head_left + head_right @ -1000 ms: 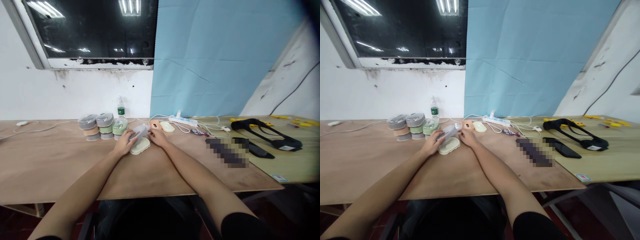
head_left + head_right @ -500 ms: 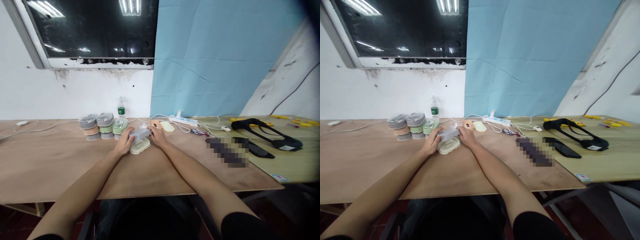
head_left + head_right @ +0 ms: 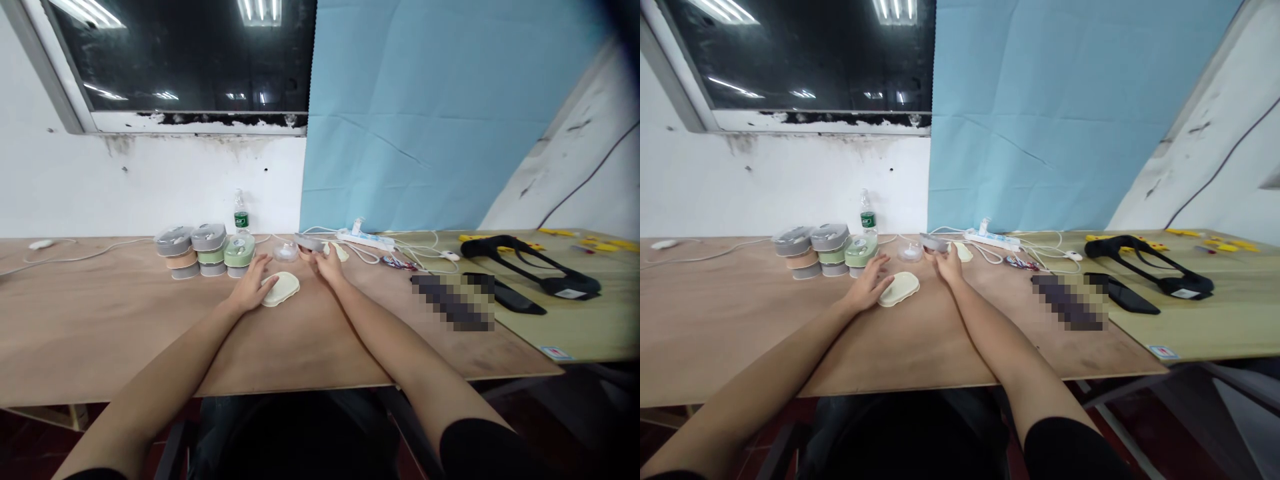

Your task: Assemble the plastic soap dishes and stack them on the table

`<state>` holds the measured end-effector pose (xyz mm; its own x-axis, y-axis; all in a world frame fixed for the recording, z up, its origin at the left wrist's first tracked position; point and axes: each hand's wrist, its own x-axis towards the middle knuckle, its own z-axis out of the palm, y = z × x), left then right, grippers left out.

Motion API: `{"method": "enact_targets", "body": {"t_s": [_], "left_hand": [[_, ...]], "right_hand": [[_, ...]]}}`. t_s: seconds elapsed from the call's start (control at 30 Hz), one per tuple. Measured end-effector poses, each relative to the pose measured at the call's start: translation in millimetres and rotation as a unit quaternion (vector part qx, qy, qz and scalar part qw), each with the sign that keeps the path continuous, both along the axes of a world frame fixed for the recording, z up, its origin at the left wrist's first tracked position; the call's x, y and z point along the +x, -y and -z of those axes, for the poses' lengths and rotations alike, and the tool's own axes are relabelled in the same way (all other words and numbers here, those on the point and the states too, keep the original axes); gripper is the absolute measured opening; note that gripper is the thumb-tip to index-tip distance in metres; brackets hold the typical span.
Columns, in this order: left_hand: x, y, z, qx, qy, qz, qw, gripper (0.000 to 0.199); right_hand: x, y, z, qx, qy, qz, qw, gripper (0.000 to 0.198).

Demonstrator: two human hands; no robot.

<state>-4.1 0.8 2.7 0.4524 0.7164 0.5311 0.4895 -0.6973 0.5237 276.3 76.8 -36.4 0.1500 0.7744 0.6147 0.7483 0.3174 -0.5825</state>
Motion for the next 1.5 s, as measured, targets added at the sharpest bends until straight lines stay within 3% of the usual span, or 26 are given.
{"method": "enact_targets", "body": {"t_s": [0.1,0.23,0.37,0.47,0.57,0.8,1.0,1.5], "left_hand": [[-1,-2,0.7,0.002,-0.020,0.009,1.000,0.054],[-2,-2,0.4,-0.003,-0.112,0.034,0.993,0.048],[-2,0,-1.3,-0.005,-0.181,0.039,0.983,0.051],[-1,1,-2.4,0.003,-0.190,0.032,0.981,0.051],[-2,1,-2.3,0.006,-0.195,0.035,0.980,0.049],[-3,-1,-0.8,0.010,-0.201,0.033,0.979,0.051],[-3,0,-3.3,0.007,-0.204,0.038,0.978,0.050],[-2,-2,0.6,0.011,-0.190,0.033,0.981,0.050]], "right_hand": [[-3,5,-2,-0.040,-0.038,0.030,0.998,0.060],[-6,14,-10,-0.084,0.013,0.059,0.995,0.049],[-6,19,-18,-0.044,0.098,0.097,0.989,0.039],[-4,16,-21,0.001,0.179,0.120,0.977,0.036],[0,9,-20,0.002,0.225,0.136,0.965,0.029],[-3,1,-19,0.040,0.262,0.093,0.960,0.029],[-7,2,-20,0.007,0.289,0.098,0.952,0.031],[-5,10,-20,0.021,0.284,0.044,0.958,0.032]]}}
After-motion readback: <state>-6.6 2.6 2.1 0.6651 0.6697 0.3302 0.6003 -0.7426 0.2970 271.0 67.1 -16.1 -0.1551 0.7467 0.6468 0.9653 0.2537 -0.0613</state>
